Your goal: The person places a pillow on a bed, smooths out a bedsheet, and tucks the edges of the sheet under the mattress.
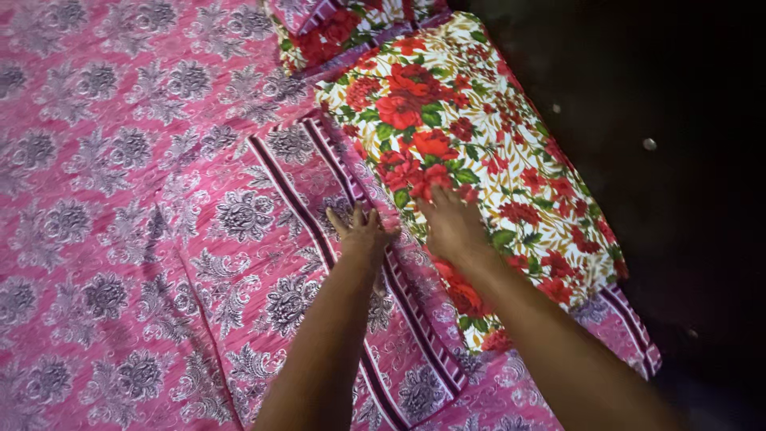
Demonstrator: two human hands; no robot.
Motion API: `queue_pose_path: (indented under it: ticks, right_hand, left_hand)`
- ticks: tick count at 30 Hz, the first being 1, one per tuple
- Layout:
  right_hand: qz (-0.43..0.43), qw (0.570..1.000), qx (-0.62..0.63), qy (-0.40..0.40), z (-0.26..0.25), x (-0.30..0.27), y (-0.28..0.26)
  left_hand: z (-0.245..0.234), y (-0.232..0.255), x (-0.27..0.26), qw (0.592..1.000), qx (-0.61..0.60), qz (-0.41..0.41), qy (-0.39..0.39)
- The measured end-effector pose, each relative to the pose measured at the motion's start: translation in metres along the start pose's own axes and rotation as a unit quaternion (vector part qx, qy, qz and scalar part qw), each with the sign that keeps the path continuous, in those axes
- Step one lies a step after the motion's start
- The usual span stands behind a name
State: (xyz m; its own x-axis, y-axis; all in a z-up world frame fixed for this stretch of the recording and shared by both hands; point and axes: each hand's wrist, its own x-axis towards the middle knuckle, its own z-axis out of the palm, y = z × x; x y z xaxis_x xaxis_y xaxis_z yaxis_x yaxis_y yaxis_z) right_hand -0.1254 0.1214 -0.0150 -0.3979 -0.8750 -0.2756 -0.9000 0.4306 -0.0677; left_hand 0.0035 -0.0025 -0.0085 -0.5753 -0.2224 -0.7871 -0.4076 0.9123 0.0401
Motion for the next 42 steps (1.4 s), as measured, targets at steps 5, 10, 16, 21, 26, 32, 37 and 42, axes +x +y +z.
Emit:
queue_pose_path:
  ticks: [5,10,16,21,26,32,37,42]
  right_hand:
    - [-0.062,0.995,0.069,-0.036,0.008,-0.009,0.001]
    - [-0.094,0.993,0.023,0.065,-0.021,0.046,0.001]
    - [-0.181,0.965,-0.044,0.184,-0.024,0.121,0.017]
    - [-0.036,0.979,0.008,0.202,0.007,0.122,0.073]
    - [0.124,0.942,0.083,0.3,0.033,0.098,0.121]
    - [0.094,0.945,0.137,0.28,-0.008,0.134,0.101]
    - [-0.006,0.976,0.047,0.211,-0.024,0.202,0.061]
    - [0.113,0.989,0.058,0.073,-0.035,0.214,0.082]
  left_hand:
    - [0.0,-0.003,0.002,0.999,-0.01,-0.01,0.042]
    - [-0.008,0.0,-0.011,1.0,-0.019,-0.018,-0.009]
    - [0.021,0.0,0.019,0.996,-0.045,-0.03,0.069]
    - [0.021,-0.003,0.025,0.995,-0.074,-0.043,0.048]
    - [0.003,-0.005,0.011,0.998,-0.051,-0.027,-0.003]
    - [0.012,0.0,0.019,0.998,-0.044,-0.029,0.018]
    - [0.006,0.001,0.007,0.999,-0.026,-0.03,-0.008]
    - [0.003,0.001,0.012,0.998,-0.049,-0.039,0.008]
